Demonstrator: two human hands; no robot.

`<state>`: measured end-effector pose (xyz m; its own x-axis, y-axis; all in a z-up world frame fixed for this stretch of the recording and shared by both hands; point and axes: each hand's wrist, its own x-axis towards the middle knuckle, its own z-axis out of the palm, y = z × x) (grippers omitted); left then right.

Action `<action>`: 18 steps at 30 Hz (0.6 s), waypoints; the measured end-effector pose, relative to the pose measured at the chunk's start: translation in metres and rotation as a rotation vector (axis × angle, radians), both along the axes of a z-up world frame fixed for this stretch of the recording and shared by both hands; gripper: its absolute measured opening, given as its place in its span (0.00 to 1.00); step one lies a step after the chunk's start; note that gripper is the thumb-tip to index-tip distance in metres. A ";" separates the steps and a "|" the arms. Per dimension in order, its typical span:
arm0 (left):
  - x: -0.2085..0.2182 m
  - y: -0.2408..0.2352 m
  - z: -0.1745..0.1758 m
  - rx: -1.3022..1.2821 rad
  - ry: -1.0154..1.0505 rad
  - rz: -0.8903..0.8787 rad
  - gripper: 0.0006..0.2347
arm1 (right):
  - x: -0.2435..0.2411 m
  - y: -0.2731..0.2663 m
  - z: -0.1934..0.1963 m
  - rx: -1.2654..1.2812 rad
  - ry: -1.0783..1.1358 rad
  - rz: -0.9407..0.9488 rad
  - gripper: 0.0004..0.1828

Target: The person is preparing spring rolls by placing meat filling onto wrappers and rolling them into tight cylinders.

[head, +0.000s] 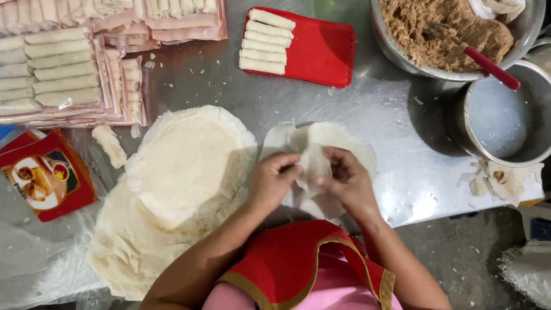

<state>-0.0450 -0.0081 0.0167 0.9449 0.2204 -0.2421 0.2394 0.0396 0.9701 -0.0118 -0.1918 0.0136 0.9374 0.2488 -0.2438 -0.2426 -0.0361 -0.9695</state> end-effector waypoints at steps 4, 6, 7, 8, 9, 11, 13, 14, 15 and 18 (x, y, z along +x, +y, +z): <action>-0.006 -0.005 -0.018 -0.030 -0.053 -0.062 0.07 | 0.009 -0.008 -0.016 -0.100 -0.028 -0.036 0.37; -0.009 0.009 -0.031 -0.116 -0.026 0.036 0.07 | 0.016 -0.026 -0.034 -0.224 -0.086 -0.100 0.22; -0.006 0.017 -0.031 -0.116 -0.026 0.038 0.07 | 0.015 -0.021 -0.008 -0.224 -0.086 -0.098 0.22; -0.002 0.024 -0.030 0.044 -0.074 0.011 0.07 | 0.014 -0.015 0.018 -0.218 -0.029 -0.085 0.18; 0.001 0.031 -0.030 0.203 -0.121 -0.017 0.07 | 0.014 -0.010 0.044 -0.211 0.027 -0.073 0.15; 0.007 0.018 0.011 0.348 -0.146 -0.173 0.19 | 0.007 -0.003 0.035 -0.203 0.029 -0.023 0.10; 0.014 0.006 0.022 0.495 -0.172 -0.324 0.34 | 0.003 0.000 0.031 -0.193 0.028 0.033 0.09; 0.019 -0.001 0.013 0.458 -0.167 -0.299 0.24 | 0.003 -0.001 0.032 -0.160 0.037 0.042 0.11; 0.025 -0.007 0.004 0.420 -0.163 -0.275 0.15 | 0.003 -0.003 0.032 -0.128 0.045 0.051 0.12; 0.031 -0.002 -0.014 0.171 -0.186 -0.111 0.05 | 0.012 -0.039 0.003 -0.092 0.053 -0.013 0.15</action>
<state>-0.0135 -0.0103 0.0030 0.9902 0.1362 -0.0301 0.0500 -0.1451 0.9881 0.0001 -0.2306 0.0171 0.9258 0.2106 -0.3140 -0.2940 -0.1212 -0.9481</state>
